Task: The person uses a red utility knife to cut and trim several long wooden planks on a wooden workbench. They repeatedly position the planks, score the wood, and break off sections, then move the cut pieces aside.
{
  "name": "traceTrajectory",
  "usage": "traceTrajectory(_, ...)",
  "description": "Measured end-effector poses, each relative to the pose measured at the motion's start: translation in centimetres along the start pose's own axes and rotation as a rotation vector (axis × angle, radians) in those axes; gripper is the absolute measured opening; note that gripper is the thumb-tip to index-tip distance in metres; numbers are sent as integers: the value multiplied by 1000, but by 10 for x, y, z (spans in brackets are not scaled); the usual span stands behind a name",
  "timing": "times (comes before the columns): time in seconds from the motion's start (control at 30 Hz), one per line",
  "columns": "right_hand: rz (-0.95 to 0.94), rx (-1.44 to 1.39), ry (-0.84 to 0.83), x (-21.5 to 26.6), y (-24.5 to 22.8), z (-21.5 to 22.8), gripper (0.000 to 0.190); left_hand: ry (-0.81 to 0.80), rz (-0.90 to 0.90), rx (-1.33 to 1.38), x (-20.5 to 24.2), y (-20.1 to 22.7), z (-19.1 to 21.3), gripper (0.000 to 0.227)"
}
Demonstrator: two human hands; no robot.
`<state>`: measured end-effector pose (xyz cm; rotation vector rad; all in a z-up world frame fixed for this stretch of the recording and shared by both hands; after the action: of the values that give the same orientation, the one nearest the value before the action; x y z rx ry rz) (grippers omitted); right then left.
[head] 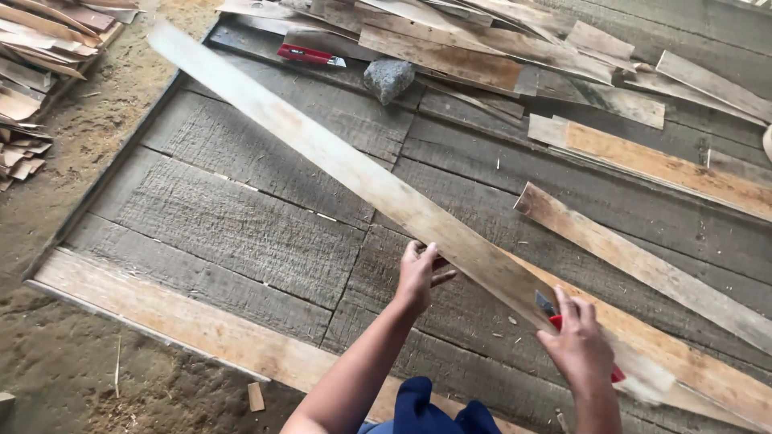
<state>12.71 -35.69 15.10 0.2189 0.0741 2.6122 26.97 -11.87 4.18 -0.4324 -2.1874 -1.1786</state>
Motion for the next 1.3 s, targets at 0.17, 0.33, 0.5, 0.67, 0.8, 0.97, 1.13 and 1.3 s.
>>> traceTrajectory(0.17, 33, -318, 613, -31, 9, -30, 67, -33, 71, -22, -64, -39, -44, 17)
traceTrajectory(0.33, -483, -1369, 235, -74, -9, -118, 17, -70, 96, -87, -88, -69, -98, 21)
traceTrajectory(0.5, -861, -1987, 115, -139, -33, -133, 43, -48, 138, -408, -74, -81, -125, 24)
traceTrajectory(0.67, -1086, -1905, 387, -192, -1, -114, 23, -33, 87, -159, -101, -22, -115, 45)
traceTrajectory(0.8, -1127, -1903, 443, -225, 30, -102, 25, 239, -60, 113, -184, 41, -71, 54)
traceTrajectory(0.97, -1139, -1941, 410, -280, 56, -146, 35, 224, -107, 116, -269, 56, -51, 37)
traceTrajectory(1.13, -925, -1972, 371, -296, 64, -146, 11, 196, -81, -19, -312, 42, -65, 23)
traceTrajectory(1.3, -612, -974, 355, -284, 41, -116, 24, 228, -132, -221, -319, 53, -79, 25)
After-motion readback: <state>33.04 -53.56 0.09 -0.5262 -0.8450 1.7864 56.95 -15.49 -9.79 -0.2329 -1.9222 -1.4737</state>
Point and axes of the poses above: each hand's wrist, its own x-axis away from the middle knuckle, its own z-axis out of the back of the hand, y = z × x, the point moved 6 cm from there along -x, towards the middle knuckle, and after that the axes turned 13 degrees about y, right-handed, at the moved point
